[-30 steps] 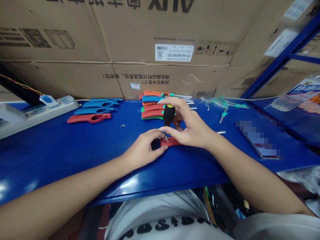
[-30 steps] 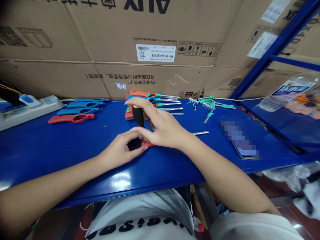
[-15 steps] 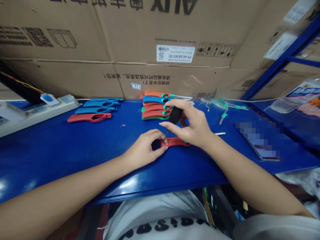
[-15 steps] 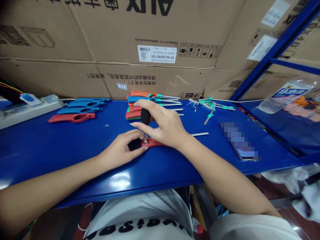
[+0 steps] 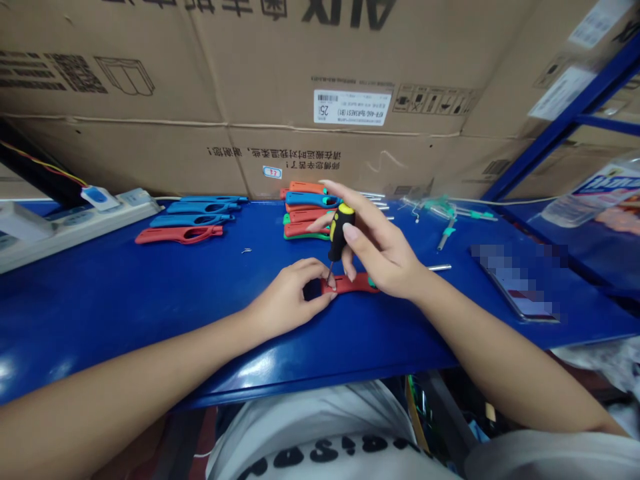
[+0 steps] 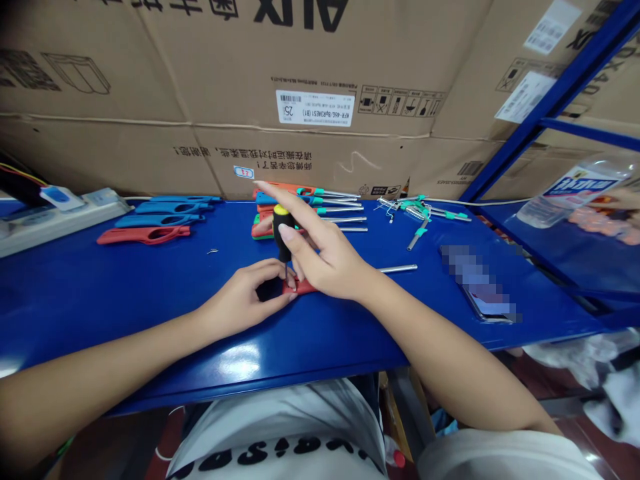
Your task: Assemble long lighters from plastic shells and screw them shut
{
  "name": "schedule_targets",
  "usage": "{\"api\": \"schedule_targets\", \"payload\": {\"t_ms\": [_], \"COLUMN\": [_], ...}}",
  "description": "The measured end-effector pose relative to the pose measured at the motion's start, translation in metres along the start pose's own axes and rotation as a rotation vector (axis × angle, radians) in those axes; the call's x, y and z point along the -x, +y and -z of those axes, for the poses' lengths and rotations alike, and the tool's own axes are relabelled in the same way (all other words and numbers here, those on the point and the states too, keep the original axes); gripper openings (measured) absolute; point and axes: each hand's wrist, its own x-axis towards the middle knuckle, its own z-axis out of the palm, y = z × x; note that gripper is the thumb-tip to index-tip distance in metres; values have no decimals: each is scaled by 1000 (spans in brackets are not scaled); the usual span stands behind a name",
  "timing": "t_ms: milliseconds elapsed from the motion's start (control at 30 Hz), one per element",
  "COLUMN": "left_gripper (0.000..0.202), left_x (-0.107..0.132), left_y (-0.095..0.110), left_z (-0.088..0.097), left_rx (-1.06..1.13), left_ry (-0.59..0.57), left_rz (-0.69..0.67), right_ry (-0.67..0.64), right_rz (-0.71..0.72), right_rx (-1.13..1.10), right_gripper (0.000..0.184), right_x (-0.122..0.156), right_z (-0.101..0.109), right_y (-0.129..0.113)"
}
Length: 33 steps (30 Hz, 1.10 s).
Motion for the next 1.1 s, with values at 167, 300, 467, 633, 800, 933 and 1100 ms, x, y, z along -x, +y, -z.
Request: {"api": "schedule_targets", "payload": {"t_ms": [167,300,467,633,800,933,1100], "left_gripper": [4,4,5,5,6,6,6], "left_x": [0,0,-1,0,0,-1,-2], "left_y": [0,1,1,1,1,1,3], "left_z": [0,1,1,1,0,0,2], "left_rx": [-5,7,16,6,-11,-1,28], "left_ry": [9,-8,-12,2,14,-2,-25], "left_rz": [-11,0,3,-10,-19,-12,5], "right_ry": [216,89,113,148,37,245,78], "right_rz": [68,48,11,152,62,191,28], "right_rx": [138,94,105,219,65,250,98], "right_gripper": [29,34,36,31,35,23,38], "right_x": [-2,-3,-3,-3,-2,-3,-5], "right_z": [0,4,6,9,8,7,8], "right_y": [2,0,0,-2,-6,-1,2]}}
